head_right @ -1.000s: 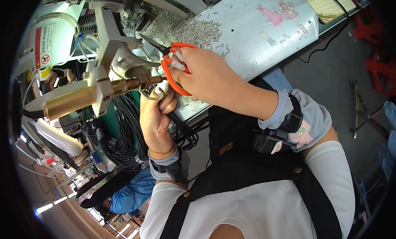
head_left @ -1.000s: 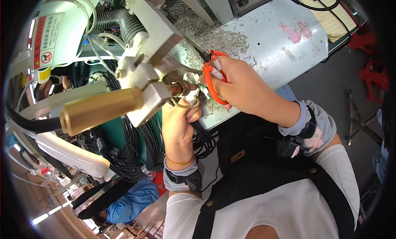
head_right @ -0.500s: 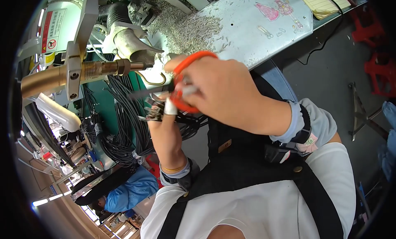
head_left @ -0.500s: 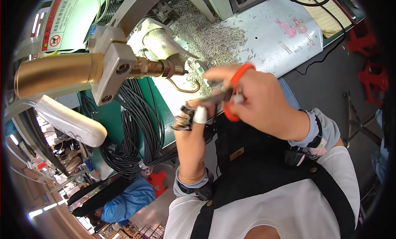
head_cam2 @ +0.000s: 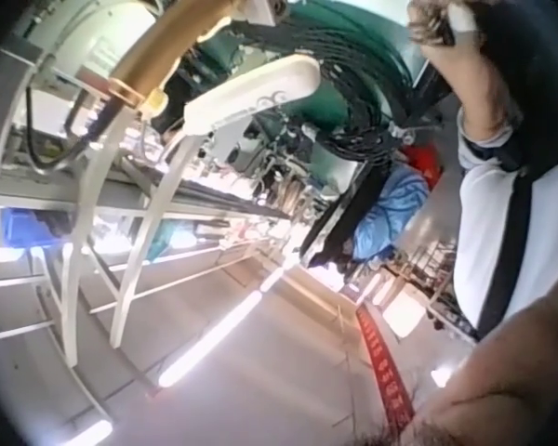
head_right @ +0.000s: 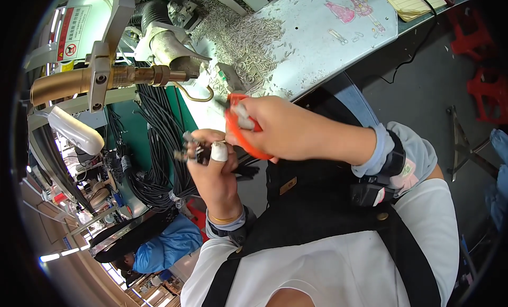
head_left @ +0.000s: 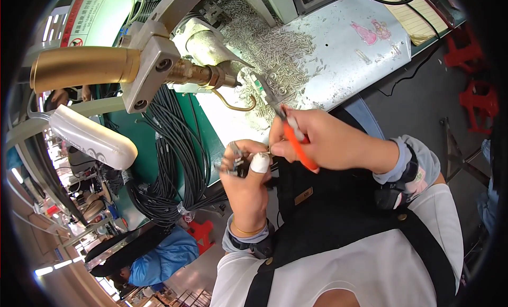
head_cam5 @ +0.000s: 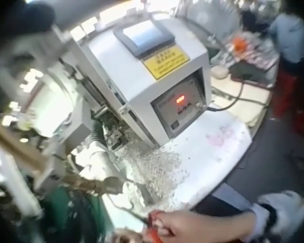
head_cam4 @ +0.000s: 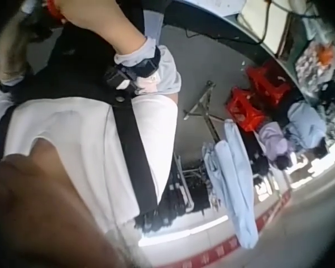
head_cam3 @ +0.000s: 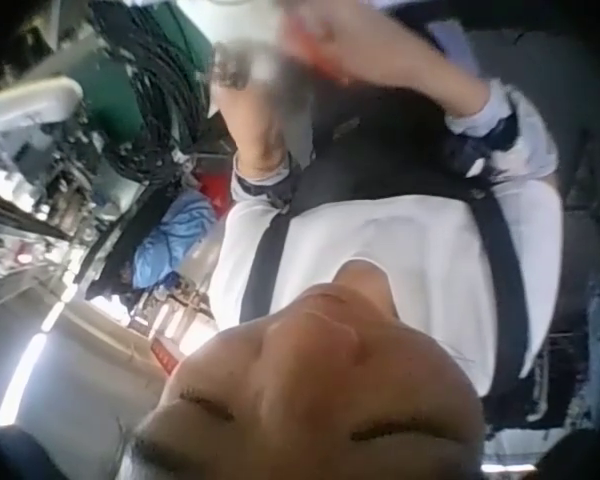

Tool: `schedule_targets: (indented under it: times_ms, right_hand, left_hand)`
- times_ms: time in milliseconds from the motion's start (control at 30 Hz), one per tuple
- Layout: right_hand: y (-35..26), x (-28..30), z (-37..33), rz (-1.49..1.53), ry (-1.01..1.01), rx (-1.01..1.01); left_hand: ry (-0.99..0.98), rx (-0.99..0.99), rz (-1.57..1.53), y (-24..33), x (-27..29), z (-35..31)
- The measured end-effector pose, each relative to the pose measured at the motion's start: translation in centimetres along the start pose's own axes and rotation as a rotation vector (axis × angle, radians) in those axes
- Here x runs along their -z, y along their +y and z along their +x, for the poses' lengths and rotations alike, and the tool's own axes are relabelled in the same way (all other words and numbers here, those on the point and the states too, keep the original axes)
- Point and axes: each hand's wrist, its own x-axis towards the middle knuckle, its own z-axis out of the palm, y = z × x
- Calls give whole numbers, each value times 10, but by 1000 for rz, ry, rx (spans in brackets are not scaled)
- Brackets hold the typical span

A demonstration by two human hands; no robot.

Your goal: The person gathers a bundle of cables and uses shears to trim the ends of the individual wires one by one.

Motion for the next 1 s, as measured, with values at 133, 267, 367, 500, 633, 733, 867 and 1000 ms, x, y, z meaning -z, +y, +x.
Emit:
schedule_targets:
  times_ms: [133,267,367,500,633,733,867,1000]
  right_hand:
    - [13,5,1,-1369,393,1034]
    - [3,17,-2,-1544,194,1076]
    - [7,19,-1,-1508,266,1149]
    - [25,17,10,-1246,406,1195]
    - [29,17,7,-1107,454,1158]
    - [22,15,-2,-1156,425,1110]
    - [17,13,-9,-1294,387,1053]
    - [25,10,-8,-1211,396,970]
  left_hand:
    - [-147,320,-379,5,7,4]
    - [-172,353,-144,13,9,5]
    - [-145,389,-216,18,5,6]
    - [-118,369,-286,15,3,4]
    - [-67,316,-217,11,1,0]
    - [-26,295,-154,10,-1,-2]
    - [2,306,-92,11,-1,-1]
    - [-2,159,158,2,-2,-1]
